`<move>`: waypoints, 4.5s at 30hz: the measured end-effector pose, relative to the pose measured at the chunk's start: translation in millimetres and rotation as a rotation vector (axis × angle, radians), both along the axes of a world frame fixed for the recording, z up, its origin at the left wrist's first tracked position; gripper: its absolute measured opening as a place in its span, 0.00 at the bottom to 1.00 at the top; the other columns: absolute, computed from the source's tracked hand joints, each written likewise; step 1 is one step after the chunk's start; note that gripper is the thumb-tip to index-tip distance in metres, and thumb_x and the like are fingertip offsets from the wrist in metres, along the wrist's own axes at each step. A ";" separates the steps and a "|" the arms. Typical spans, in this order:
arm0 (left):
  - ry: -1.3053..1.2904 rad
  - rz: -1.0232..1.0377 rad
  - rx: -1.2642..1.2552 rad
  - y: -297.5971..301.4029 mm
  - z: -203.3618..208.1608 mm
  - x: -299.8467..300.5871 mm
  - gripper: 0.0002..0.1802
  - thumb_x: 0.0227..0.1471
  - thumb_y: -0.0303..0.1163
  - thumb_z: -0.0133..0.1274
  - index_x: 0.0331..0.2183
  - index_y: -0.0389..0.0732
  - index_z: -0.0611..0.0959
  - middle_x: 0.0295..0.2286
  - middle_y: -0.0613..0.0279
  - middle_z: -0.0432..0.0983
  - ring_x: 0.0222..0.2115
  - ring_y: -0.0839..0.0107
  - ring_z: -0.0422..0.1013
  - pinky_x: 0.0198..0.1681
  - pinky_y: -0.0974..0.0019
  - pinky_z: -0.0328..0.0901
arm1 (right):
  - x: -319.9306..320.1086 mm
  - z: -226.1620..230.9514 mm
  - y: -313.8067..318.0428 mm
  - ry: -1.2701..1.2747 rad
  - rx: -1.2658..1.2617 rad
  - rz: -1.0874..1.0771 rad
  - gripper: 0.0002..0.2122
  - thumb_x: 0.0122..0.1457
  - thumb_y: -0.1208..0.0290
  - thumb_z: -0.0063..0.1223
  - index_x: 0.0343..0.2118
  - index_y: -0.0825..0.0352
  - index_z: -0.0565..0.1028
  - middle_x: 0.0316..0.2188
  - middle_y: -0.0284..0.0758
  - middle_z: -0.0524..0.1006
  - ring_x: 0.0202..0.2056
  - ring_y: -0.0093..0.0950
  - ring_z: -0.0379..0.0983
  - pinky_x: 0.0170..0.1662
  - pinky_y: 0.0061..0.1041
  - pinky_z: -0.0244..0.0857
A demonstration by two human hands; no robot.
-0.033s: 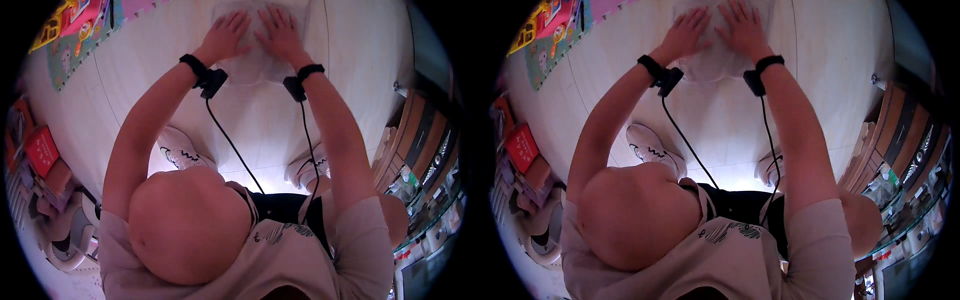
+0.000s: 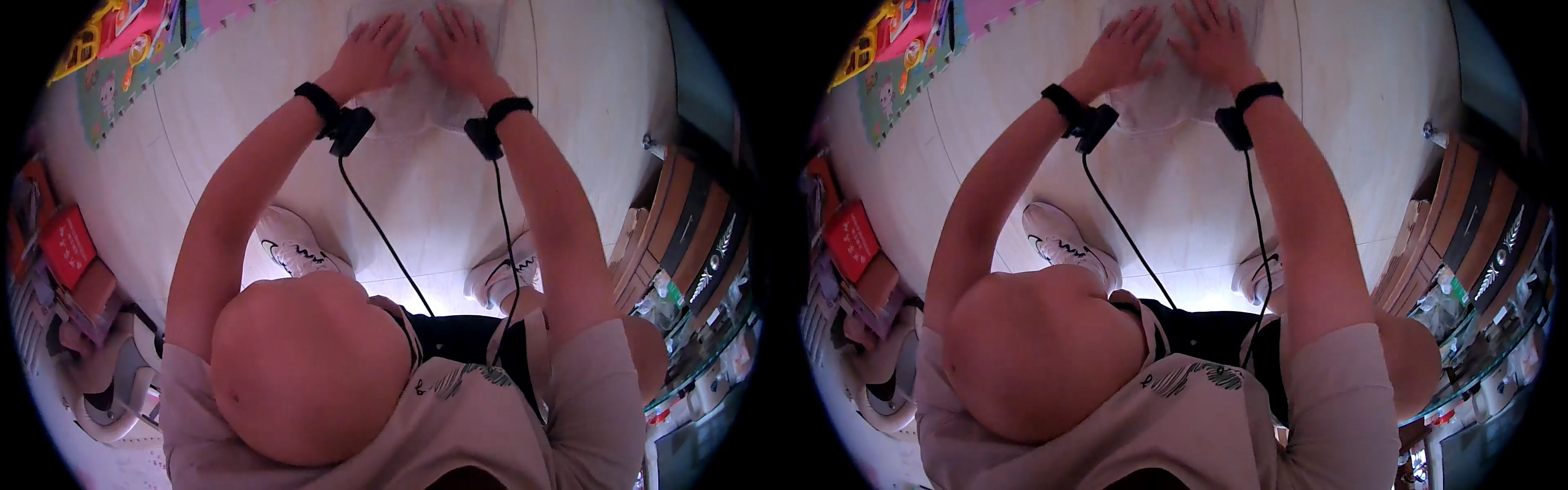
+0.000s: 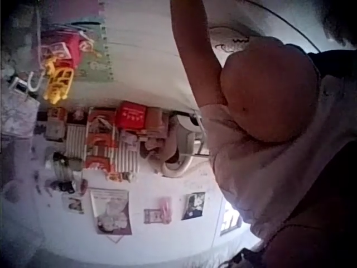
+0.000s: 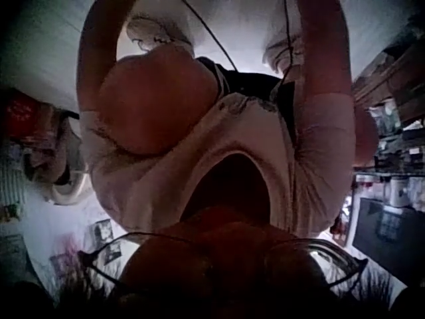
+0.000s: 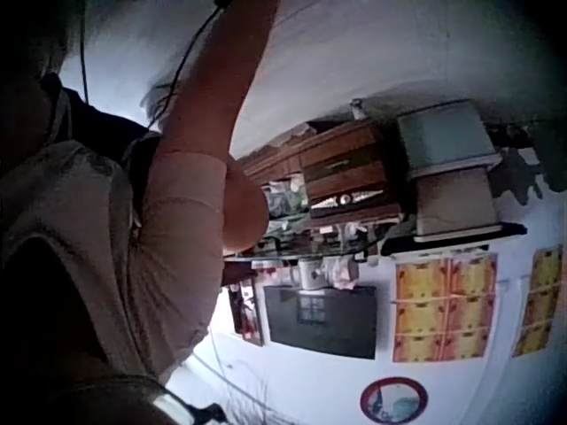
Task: Wiping the tiled floor with a white cloth while wearing wrist tracking devices.
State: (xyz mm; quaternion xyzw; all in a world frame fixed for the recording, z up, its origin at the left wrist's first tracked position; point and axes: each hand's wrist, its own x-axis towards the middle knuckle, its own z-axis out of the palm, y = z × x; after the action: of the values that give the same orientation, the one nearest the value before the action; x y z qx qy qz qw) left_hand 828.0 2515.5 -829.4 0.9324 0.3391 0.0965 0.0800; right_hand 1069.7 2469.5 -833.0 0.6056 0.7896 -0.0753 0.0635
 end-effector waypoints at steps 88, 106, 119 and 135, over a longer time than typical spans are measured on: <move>-0.047 0.560 -0.028 29.5 7.6 -210.9 0.34 0.61 0.37 0.53 0.66 0.39 0.71 0.67 0.48 0.64 0.69 0.45 0.58 0.70 0.41 0.54 | -285.4 20.1 109.4 0.436 0.232 0.120 0.33 0.61 0.48 0.59 0.66 0.59 0.71 0.67 0.38 0.70 0.65 0.42 0.66 0.72 0.45 0.54; -0.119 0.573 -0.011 37.8 12.0 -216.7 0.33 0.59 0.36 0.54 0.65 0.39 0.74 0.65 0.52 0.68 0.67 0.50 0.62 0.68 0.44 0.58 | -302.4 25.8 125.4 0.330 0.305 0.132 0.30 0.58 0.55 0.61 0.63 0.62 0.74 0.63 0.33 0.73 0.66 0.38 0.66 0.67 0.49 0.59; -0.107 0.566 0.022 13.4 7.3 -226.1 0.31 0.58 0.38 0.56 0.62 0.42 0.77 0.64 0.56 0.69 0.66 0.52 0.63 0.65 0.44 0.61 | -309.7 48.8 120.4 0.210 0.130 0.099 0.30 0.56 0.56 0.63 0.59 0.67 0.75 0.62 0.35 0.75 0.64 0.38 0.70 0.58 0.44 0.73; -0.070 0.474 -0.139 -111.5 4.8 -214.2 0.37 0.67 0.50 0.48 0.70 0.44 0.66 0.72 0.51 0.53 0.72 0.46 0.50 0.71 0.34 0.46 | -262.8 29.9 -45.9 0.282 0.102 0.057 0.37 0.66 0.51 0.53 0.74 0.63 0.60 0.75 0.41 0.58 0.76 0.44 0.48 0.75 0.55 0.41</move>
State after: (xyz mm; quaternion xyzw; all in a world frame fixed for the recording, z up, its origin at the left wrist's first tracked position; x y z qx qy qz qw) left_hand 613.7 2403.9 -824.6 0.8151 0.5511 0.1213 0.1310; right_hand 806.9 2423.5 -803.1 0.5689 0.8103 -0.1177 -0.0769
